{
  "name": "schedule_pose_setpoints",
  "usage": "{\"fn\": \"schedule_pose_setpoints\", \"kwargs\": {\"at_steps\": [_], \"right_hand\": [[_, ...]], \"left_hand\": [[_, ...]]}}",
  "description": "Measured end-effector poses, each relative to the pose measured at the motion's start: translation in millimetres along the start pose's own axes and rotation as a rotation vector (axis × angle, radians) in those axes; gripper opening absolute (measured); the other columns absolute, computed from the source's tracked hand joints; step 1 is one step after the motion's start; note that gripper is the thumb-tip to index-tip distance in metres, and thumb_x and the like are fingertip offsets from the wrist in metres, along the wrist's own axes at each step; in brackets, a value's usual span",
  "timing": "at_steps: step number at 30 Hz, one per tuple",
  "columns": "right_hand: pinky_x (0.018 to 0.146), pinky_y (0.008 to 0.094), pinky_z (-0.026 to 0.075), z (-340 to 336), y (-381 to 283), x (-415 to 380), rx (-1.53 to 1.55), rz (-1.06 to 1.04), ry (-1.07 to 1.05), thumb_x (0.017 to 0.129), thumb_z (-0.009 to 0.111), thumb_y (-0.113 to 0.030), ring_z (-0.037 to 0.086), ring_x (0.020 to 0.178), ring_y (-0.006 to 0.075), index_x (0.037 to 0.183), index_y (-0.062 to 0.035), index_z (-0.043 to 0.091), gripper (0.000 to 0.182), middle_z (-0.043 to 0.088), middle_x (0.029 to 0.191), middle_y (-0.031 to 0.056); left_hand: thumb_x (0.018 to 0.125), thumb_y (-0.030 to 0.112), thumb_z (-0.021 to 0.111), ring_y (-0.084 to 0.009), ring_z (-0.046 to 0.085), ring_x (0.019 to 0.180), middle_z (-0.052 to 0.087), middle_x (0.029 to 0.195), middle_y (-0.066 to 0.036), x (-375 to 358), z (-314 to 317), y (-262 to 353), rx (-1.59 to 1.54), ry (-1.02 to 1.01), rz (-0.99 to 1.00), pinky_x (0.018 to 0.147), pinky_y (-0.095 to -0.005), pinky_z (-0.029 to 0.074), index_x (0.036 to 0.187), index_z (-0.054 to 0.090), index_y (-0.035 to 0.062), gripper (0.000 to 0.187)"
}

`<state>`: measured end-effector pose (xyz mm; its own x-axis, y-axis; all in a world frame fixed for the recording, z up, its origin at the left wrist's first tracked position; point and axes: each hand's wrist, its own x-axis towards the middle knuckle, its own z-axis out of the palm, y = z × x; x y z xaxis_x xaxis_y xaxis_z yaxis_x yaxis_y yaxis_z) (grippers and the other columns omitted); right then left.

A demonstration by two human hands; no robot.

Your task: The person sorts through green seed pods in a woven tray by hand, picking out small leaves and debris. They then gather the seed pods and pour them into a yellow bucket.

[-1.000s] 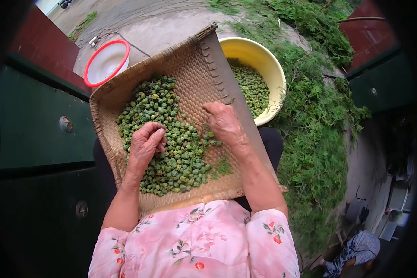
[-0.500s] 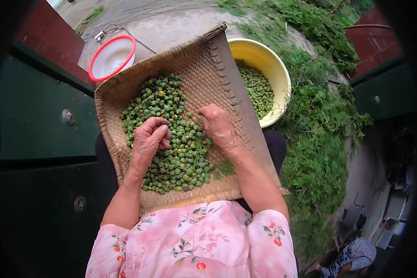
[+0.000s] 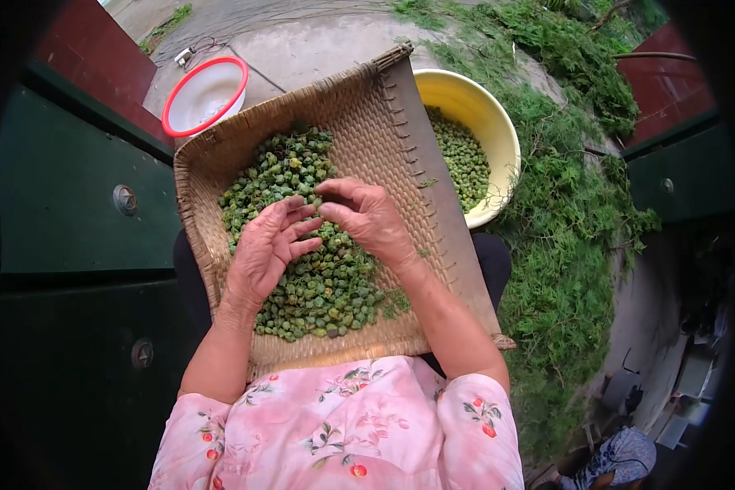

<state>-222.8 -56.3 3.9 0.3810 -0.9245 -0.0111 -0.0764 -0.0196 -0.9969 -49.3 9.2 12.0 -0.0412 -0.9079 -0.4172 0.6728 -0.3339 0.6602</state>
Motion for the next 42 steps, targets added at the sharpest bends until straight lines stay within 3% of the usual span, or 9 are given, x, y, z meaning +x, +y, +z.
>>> {"fn": "schedule_pose_setpoints", "kwargs": {"at_steps": [2,8,13,17,20,24,30,40,42], "right_hand": [[0.068,0.0299,0.049,-0.7,-11.6,-1.3,0.18,0.136,-0.116,0.08,0.065,-0.006,0.063,0.078,0.0198,0.098,-0.0014,0.064,0.019,0.063,0.088,0.0105],[0.073,0.0365,0.047,-1.7,42.7,0.8,-0.805,-0.25,-0.016,0.078,0.068,-0.013,0.058,0.084,0.0296,0.096,-0.0032,0.064,0.021,0.059,0.085,0.014],[0.073,0.04,0.046,8.5,52.7,0.1,-0.781,-0.299,0.011,0.076,0.068,-0.011,0.056,0.084,0.0316,0.091,-0.0031,0.064,0.018,0.056,0.086,0.0136],[0.067,0.0321,0.048,4.6,24.2,1.8,-0.377,-0.138,0.176,0.08,0.065,-0.007,0.059,0.072,0.0233,0.093,0.0001,0.064,0.014,0.058,0.083,0.0116],[0.067,0.0304,0.047,2.2,-2.2,-0.9,0.062,0.063,-0.068,0.083,0.063,-0.008,0.058,0.071,0.0201,0.092,0.0001,0.065,0.012,0.059,0.081,0.0108],[0.069,0.0341,0.049,-7.3,24.1,3.6,-0.467,-0.237,-0.007,0.08,0.065,-0.009,0.06,0.075,0.0289,0.092,-0.0005,0.065,0.014,0.062,0.085,0.0138],[0.077,0.0403,0.047,2.9,36.4,-6.2,-1.0,-0.244,-0.121,0.076,0.064,-0.006,0.056,0.087,0.031,0.089,-0.0044,0.061,0.014,0.058,0.084,0.0129],[0.075,0.0416,0.047,-6.5,48.8,-3.9,-0.745,-0.153,-0.031,0.074,0.066,-0.009,0.059,0.085,0.0335,0.088,-0.0008,0.06,0.018,0.06,0.086,0.0166],[0.073,0.0347,0.049,-4.8,35.7,-2.3,-0.523,-0.05,0.052,0.076,0.066,-0.009,0.061,0.079,0.0248,0.095,0.0002,0.062,0.021,0.062,0.084,0.0136]], "left_hand": [[0.095,0.023,0.052,-0.0242,0.061,0.098,0.058,0.108,-0.015,-0.6,3.1,2.3,-0.105,-0.015,-0.049,0.079,-0.0352,0.056,0.115,0.05,-0.0044,0.034],[0.095,0.022,0.053,-0.0203,0.061,0.09,0.059,0.103,-0.013,3.0,-15.8,-1.9,-0.094,0.084,-0.001,0.076,-0.0304,0.054,0.113,0.052,-0.0034,0.031],[0.095,0.023,0.053,-0.0203,0.061,0.091,0.059,0.102,-0.012,0.0,-11.3,-1.6,-0.065,0.101,-0.008,0.076,-0.0305,0.054,0.112,0.053,-0.003,0.031],[0.095,0.024,0.053,-0.0214,0.06,0.093,0.059,0.103,-0.013,-1.5,-8.1,-1.3,-0.041,0.09,0.013,0.079,-0.0326,0.054,0.112,0.052,-0.0033,0.032],[0.095,0.025,0.053,-0.0229,0.06,0.094,0.058,0.104,-0.014,0.0,-3.6,-2.5,-0.133,0.073,-0.025,0.08,-0.0344,0.055,0.112,0.051,-0.0036,0.033],[0.095,0.026,0.052,-0.0241,0.06,0.095,0.057,0.105,-0.015,2.1,-10.5,-8.4,-0.152,0.051,-0.072,0.08,-0.0354,0.055,0.112,0.051,-0.0041,0.034],[0.096,0.026,0.052,-0.0242,0.061,0.092,0.058,0.103,-0.016,2.2,-12.2,-7.2,-0.149,0.06,-0.052,0.079,-0.0346,0.055,0.111,0.051,-0.0044,0.034],[0.095,0.027,0.052,-0.0266,0.061,0.096,0.058,0.106,-0.017,1.9,-13.3,-8.9,-0.133,0.061,-0.038,0.081,-0.0372,0.055,0.111,0.051,-0.0043,0.035],[0.095,0.028,0.052,-0.0268,0.061,0.096,0.058,0.106,-0.017,2.1,-13.3,-8.7,-0.123,0.058,-0.032,0.082,-0.0381,0.055,0.11,0.051,-0.0042,0.035]]}}
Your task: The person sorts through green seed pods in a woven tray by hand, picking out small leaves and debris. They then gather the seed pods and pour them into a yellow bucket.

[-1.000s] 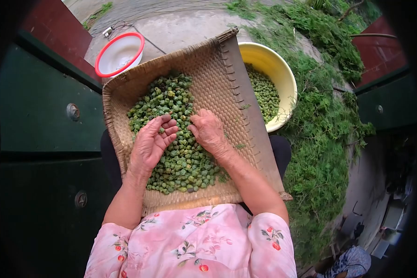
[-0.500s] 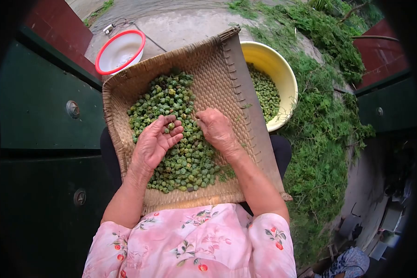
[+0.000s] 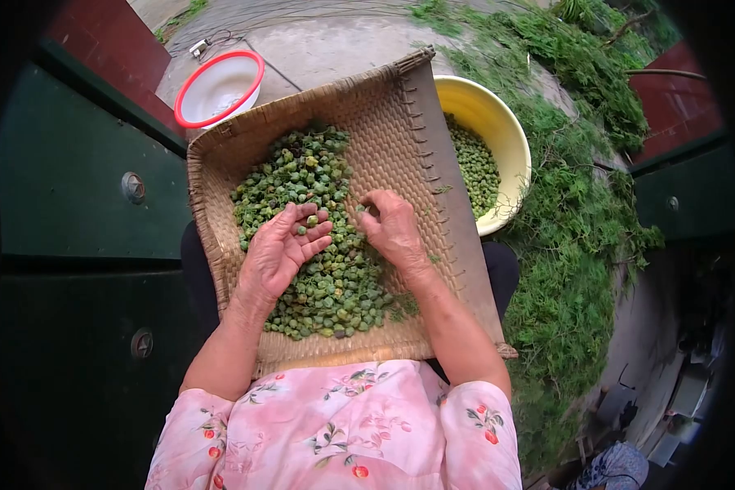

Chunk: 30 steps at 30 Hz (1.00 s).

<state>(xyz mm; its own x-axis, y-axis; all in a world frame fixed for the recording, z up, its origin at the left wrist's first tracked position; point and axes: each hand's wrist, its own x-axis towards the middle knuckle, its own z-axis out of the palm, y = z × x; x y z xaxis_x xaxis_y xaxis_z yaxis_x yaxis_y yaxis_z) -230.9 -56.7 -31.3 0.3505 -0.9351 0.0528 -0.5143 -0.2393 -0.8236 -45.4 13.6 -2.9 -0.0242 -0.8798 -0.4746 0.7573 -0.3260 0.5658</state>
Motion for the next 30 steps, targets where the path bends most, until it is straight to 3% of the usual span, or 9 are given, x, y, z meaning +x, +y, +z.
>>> {"fn": "schedule_pose_setpoints", "kwargs": {"at_steps": [3,7,10,11,18,24,25,28,30], "right_hand": [[0.073,0.0256,0.048,-14.2,-25.1,-1.2,0.389,0.216,-0.046,0.081,0.067,-0.012,0.058,0.077,0.009,0.103,0.0003,0.063,0.025,0.064,0.088,0.0066],[0.07,0.0269,0.048,-21.0,-48.3,-3.4,0.63,0.143,-0.224,0.084,0.065,-0.008,0.059,0.077,0.0106,0.104,-0.0012,0.064,0.021,0.065,0.084,0.0063],[0.072,0.0279,0.049,-18.1,-14.5,2.8,0.19,-0.112,-0.036,0.082,0.065,-0.008,0.062,0.076,0.0168,0.101,-0.0028,0.065,0.02,0.066,0.084,0.0088],[0.072,0.0326,0.049,-18.8,-5.2,2.8,0.07,-0.151,-0.023,0.081,0.064,-0.007,0.062,0.079,0.0251,0.098,-0.0049,0.066,0.017,0.063,0.085,0.0114],[0.077,0.0402,0.046,-13.0,8.2,-9.0,-0.402,-0.159,-0.253,0.078,0.063,-0.006,0.056,0.088,0.0316,0.098,-0.0062,0.065,0.02,0.056,0.087,0.0141],[0.073,0.0322,0.049,-19.0,-18.4,-3.2,0.093,-0.07,-0.027,0.077,0.065,-0.003,0.062,0.084,0.024,0.101,-0.0009,0.063,0.025,0.059,0.093,0.0122],[0.072,0.0283,0.049,-19.0,-26.6,-3.7,0.221,-0.077,-0.063,0.078,0.063,-0.001,0.063,0.082,0.019,0.105,-0.0007,0.062,0.027,0.06,0.096,0.0108],[0.072,0.0285,0.049,-16.8,-47.8,-8.0,0.691,0.042,-0.218,0.08,0.063,0.0,0.062,0.081,0.0177,0.106,-0.0006,0.062,0.027,0.061,0.096,0.0102],[0.072,0.0292,0.049,-20.0,-41.8,-5.2,0.456,-0.025,-0.112,0.079,0.063,-0.001,0.063,0.08,0.0205,0.1,-0.0005,0.064,0.021,0.063,0.092,0.0109]], "left_hand": [[0.095,0.028,0.052,-0.0269,0.061,0.096,0.058,0.104,-0.016,0.8,-0.1,-2.5,-0.001,-0.006,-0.006,0.082,-0.0394,0.055,0.109,0.052,-0.0038,0.035],[0.095,0.029,0.052,-0.0258,0.061,0.095,0.058,0.102,-0.014,-1.3,3.4,-1.1,-0.036,-0.017,-0.051,0.08,-0.0395,0.056,0.109,0.053,-0.0027,0.035],[0.095,0.029,0.052,-0.0239,0.062,0.091,0.058,0.101,-0.014,-1.4,2.1,-1.6,-0.02,-0.003,-0.068,0.075,-0.0365,0.057,0.109,0.053,-0.0024,0.034],[0.095,0.029,0.052,-0.0231,0.062,0.089,0.058,0.101,-0.014,-1.0,1.9,-1.9,-0.008,0.004,-0.07,0.073,-0.0353,0.057,0.109,0.053,-0.0025,0.034],[0.095,0.027,0.053,-0.0208,0.063,0.084,0.059,0.099,-0.013,-0.2,2.6,-2.5,0.034,0.031,-0.077,0.069,-0.0318,0.058,0.11,0.054,-0.0034,0.033],[0.095,0.027,0.052,-0.0212,0.062,0.084,0.059,0.099,-0.013,-1.7,5.5,-2.2,0.034,0.03,-0.067,0.071,-0.0329,0.058,0.11,0.053,-0.0035,0.034],[0.095,0.028,0.052,-0.0213,0.062,0.085,0.059,0.099,-0.013,-2.0,6.6,-2.1,0.025,0.032,-0.066,0.071,-0.0331,0.058,0.111,0.053,-0.0035,0.035],[0.095,0.029,0.052,-0.0219,0.062,0.086,0.058,0.1,-0.013,-0.8,5.3,-1.5,-0.006,0.027,-0.08,0.072,-0.0332,0.058,0.11,0.052,-0.0036,0.036],[0.095,0.03,0.052,-0.0221,0.062,0.086,0.058,0.101,-0.013,-1.0,3.9,-1.7,-0.019,0.026,-0.09,0.072,-0.0331,0.058,0.11,0.052,-0.0035,0.037]]}}
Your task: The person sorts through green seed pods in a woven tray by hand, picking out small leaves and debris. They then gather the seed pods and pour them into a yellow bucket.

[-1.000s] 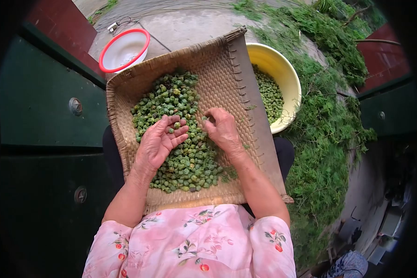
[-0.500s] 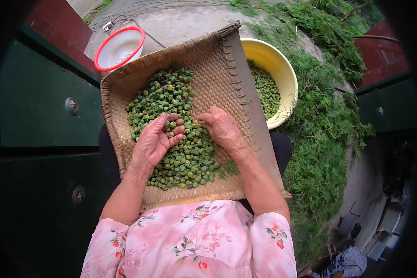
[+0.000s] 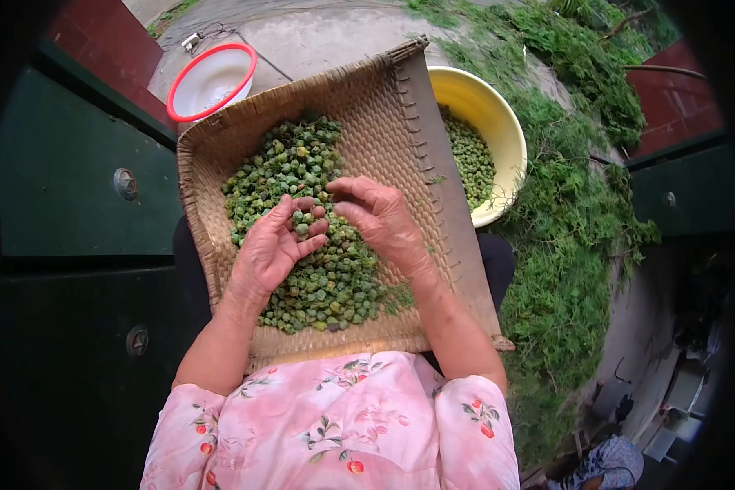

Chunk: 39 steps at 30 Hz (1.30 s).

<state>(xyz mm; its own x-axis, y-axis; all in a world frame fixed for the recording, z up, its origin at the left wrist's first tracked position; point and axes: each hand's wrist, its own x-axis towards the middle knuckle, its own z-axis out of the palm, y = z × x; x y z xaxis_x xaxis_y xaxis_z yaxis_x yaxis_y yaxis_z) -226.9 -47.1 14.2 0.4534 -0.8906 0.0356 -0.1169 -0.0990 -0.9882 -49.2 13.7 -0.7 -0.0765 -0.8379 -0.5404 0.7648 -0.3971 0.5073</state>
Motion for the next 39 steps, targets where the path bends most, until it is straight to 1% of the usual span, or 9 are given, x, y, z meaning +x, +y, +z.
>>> {"fn": "schedule_pose_setpoints", "kwargs": {"at_steps": [3,13,16,19,22,25,28,29,39], "right_hand": [[0.073,0.0343,0.049,-29.8,29.8,2.3,-0.477,-0.129,0.05,0.077,0.065,-0.002,0.063,0.081,0.0279,0.091,-0.0025,0.066,0.015,0.063,0.084,0.0126],[0.074,0.0418,0.047,-25.4,39.3,-10.8,-0.887,0.016,-0.25,0.078,0.063,-0.006,0.058,0.087,0.0321,0.096,-0.0083,0.067,0.018,0.056,0.086,0.0128],[0.072,0.0388,0.048,-27.4,46.0,-6.6,-0.701,-0.083,-0.028,0.079,0.064,-0.007,0.06,0.084,0.0299,0.098,-0.0054,0.066,0.019,0.058,0.087,0.0136],[0.07,0.0355,0.048,-20.2,13.3,-2.6,-0.241,0.062,0.075,0.08,0.065,-0.007,0.061,0.08,0.0278,0.099,-0.0026,0.065,0.02,0.061,0.09,0.015],[0.069,0.032,0.049,-12.0,-10.1,-5.2,0.231,0.288,-0.091,0.08,0.065,-0.007,0.062,0.077,0.0257,0.1,-0.0025,0.065,0.021,0.063,0.093,0.0156],[0.072,0.0354,0.05,-14.3,14.9,-2.8,-0.394,-0.056,-0.064,0.079,0.066,-0.01,0.062,0.08,0.0277,0.097,-0.0033,0.065,0.019,0.062,0.091,0.0141],[0.074,0.0399,0.049,-18.0,35.2,-12.9,-0.903,0.022,-0.228,0.078,0.067,-0.014,0.061,0.085,0.0303,0.089,-0.0031,0.065,0.016,0.061,0.088,0.0135],[0.076,0.0441,0.048,-14.5,31.5,-15.6,-0.944,0.068,-0.222,0.077,0.067,-0.017,0.06,0.089,0.0334,0.083,-0.0025,0.063,0.017,0.059,0.086,0.014],[0.075,0.044,0.047,-22.8,40.0,-10.3,-0.636,0.075,-0.075,0.076,0.063,-0.009,0.059,0.084,0.0366,0.083,-0.0011,0.062,0.011,0.061,0.086,0.0175]], "left_hand": [[0.094,0.031,0.053,-0.0223,0.062,0.087,0.058,0.101,-0.013,0.7,-0.8,-0.3,-0.002,-0.001,0.003,0.071,-0.0329,0.058,0.109,0.052,-0.0031,0.038],[0.095,0.028,0.052,-0.0224,0.063,0.086,0.058,0.102,-0.014,1.1,-0.2,0.0,0.027,-0.006,-0.008,0.072,-0.0337,0.058,0.11,0.052,-0.0035,0.035],[0.095,0.028,0.052,-0.0228,0.062,0.087,0.058,0.102,-0.014,0.7,-0.8,0.5,0.023,-0.016,-0.003,0.074,-0.0348,0.058,0.111,0.052,-0.0037,0.035],[0.095,0.027,0.052,-0.0235,0.062,0.088,0.057,0.103,-0.014,-0.2,1.2,0.2,0.014,-0.022,-0.002,0.075,-0.0358,0.058,0.111,0.052,-0.0039,0.035],[0.095,0.027,0.052,-0.0244,0.061,0.089,0.057,0.103,-0.014,-0.8,2.6,0.9,-0.014,-0.027,-0.016,0.076,-0.0366,0.057,0.111,0.052,-0.0034,0.034],[0.096,0.027,0.052,-0.025,0.061,0.089,0.056,0.1,-0.012,0.0,0.2,0.8,-0.034,-0.025,-0.025,0.075,-0.0372,0.057,0.109,0.053,-0.0025,0.032],[0.095,0.027,0.052,-0.0241,0.061,0.088,0.056,0.099,-0.012,1.4,-2.6,-0.1,-0.029,-0.016,-0.02,0.075,-0.0366,0.057,0.11,0.053,-0.0023,0.033],[0.095,0.027,0.052,-0.0235,0.061,0.086,0.056,0.098,-0.011,1.9,-2.1,0.3,-0.028,-0.014,-0.023,0.074,-0.036,0.057,0.11,0.053,-0.0019,0.033],[0.093,0.033,0.056,-0.0122,0.053,0.071,0.055,0.088,-0.002,-4.6,4.2,5.2,0.076,0.06,-0.062,0.058,-0.0234,0.048,0.112,0.055,0.0028,0.036]]}}
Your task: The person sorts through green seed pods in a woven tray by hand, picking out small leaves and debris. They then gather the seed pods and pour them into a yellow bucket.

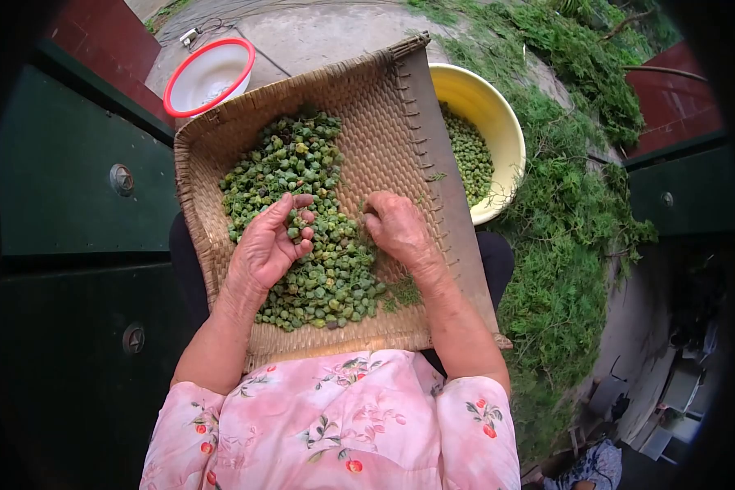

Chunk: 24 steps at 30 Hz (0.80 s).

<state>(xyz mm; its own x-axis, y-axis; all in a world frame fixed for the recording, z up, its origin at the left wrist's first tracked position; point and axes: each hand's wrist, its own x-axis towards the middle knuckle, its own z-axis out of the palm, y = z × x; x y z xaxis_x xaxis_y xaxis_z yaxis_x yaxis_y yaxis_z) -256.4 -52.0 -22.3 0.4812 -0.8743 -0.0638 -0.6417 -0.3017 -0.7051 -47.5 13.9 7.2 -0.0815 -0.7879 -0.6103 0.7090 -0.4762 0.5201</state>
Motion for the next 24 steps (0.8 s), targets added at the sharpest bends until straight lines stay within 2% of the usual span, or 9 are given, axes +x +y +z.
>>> {"fn": "schedule_pose_setpoints", "kwargs": {"at_steps": [2,5,8,11,12,16,19,22,24], "right_hand": [[0.074,0.0433,0.048,9.2,3.6,1.7,-0.007,-0.061,0.043,0.077,0.063,-0.008,0.059,0.082,0.0362,0.083,-0.0009,0.062,0.01,0.061,0.084,0.0176],[0.072,0.0423,0.048,11.1,7.3,6.4,-0.056,-0.152,0.245,0.078,0.063,-0.008,0.06,0.079,0.0353,0.084,-0.0014,0.063,0.009,0.06,0.082,0.0172],[0.072,0.0414,0.048,-3.0,14.2,8.1,-0.015,-0.103,0.245,0.077,0.064,-0.009,0.06,0.079,0.0334,0.085,-0.0021,0.064,0.01,0.06,0.081,0.0156],[0.074,0.0408,0.048,-4.6,7.0,0.5,-0.008,-0.091,-0.034,0.075,0.067,-0.011,0.06,0.08,0.0322,0.086,-0.003,0.065,0.013,0.06,0.082,0.0137],[0.075,0.0408,0.047,-3.0,-1.8,-2.8,-0.098,-0.065,-0.093,0.074,0.069,-0.013,0.059,0.082,0.0314,0.084,-0.0026,0.065,0.015,0.059,0.082,0.013],[0.076,0.0419,0.047,0.2,-14.1,-5.5,-0.226,-0.082,-0.106,0.073,0.069,-0.012,0.059,0.085,0.0321,0.08,-0.0013,0.062,0.015,0.059,0.083,0.0142],[0.077,0.0418,0.047,3.3,4.0,-1.9,-0.033,-0.041,-0.019,0.075,0.066,-0.008,0.058,0.086,0.0326,0.086,-0.0016,0.061,0.014,0.057,0.083,0.0145],[0.078,0.0419,0.046,4.1,2.6,0.0,0.077,-0.051,-0.016,0.075,0.063,-0.004,0.056,0.088,0.0329,0.09,-0.0024,0.06,0.016,0.056,0.084,0.0141],[0.079,0.0419,0.046,9.4,0.2,-1.4,-0.078,-0.146,-0.042,0.074,0.063,-0.004,0.056,0.089,0.033,0.092,-0.0028,0.059,0.019,0.055,0.085,0.0138]], "left_hand": [[0.093,0.033,0.056,-0.0115,0.053,0.07,0.054,0.087,-0.002,-0.8,0.6,1.2,0.015,-0.002,-0.003,0.057,-0.0234,0.048,0.112,0.056,0.0032,0.035],[0.093,0.032,0.056,-0.0108,0.053,0.069,0.054,0.086,-0.001,-1.0,0.0,1.4,0.018,0.008,-0.006,0.056,-0.0233,0.048,0.112,0.056,0.0038,0.034],[0.093,0.032,0.057,-0.0098,0.052,0.065,0.054,0.085,-0.001,-2.8,3.0,2.1,0.02,0.04,-0.001,0.052,-0.0213,0.046,0.11,0.057,0.0036,0.033],[0.093,0.031,0.057,-0.0087,0.05,0.061,0.054,0.082,-0.001,-0.1,1.5,2.5,0.011,0.023,-0.014,0.045,-0.018,0.04,0.108,0.057,0.003,0.032],[0.093,0.031,0.057,-0.0083,0.049,0.059,0.054,0.081,-0.001,1.0,-0.2,3.0,0.005,0.012,-0.021,0.043,-0.0168,0.038,0.107,0.057,0.0028,0.032],[0.093,0.031,0.056,-0.0074,0.046,0.054,0.054,0.077,-0.001,1.5,-0.8,2.4,-0.022,0.016,-0.026,0.038,-0.015,0.032,0.103,0.057,0.0022,0.03],[0.094,0.031,0.056,-0.007,0.046,0.053,0.054,0.077,-0.001,1.0,-1.9,4.2,-0.034,-0.003,-0.03,0.038,-0.015,0.032,0.102,0.057,0.0023,0.029],[0.093,0.03,0.056,-0.0068,0.045,0.052,0.054,0.076,-0.001,0.9,-1.0,4.4,-0.056,0.003,-0.044,0.038,-0.0153,0.033,0.1,0.056,0.0025,0.028],[0.093,0.03,0.056,-0.0068,0.045,0.052,0.053,0.076,-0.001,1.6,-0.8,4.3,-0.072,0.008,-0.041,0.038,-0.0154,0.034,0.1,0.056,0.0027,0.028]]}}
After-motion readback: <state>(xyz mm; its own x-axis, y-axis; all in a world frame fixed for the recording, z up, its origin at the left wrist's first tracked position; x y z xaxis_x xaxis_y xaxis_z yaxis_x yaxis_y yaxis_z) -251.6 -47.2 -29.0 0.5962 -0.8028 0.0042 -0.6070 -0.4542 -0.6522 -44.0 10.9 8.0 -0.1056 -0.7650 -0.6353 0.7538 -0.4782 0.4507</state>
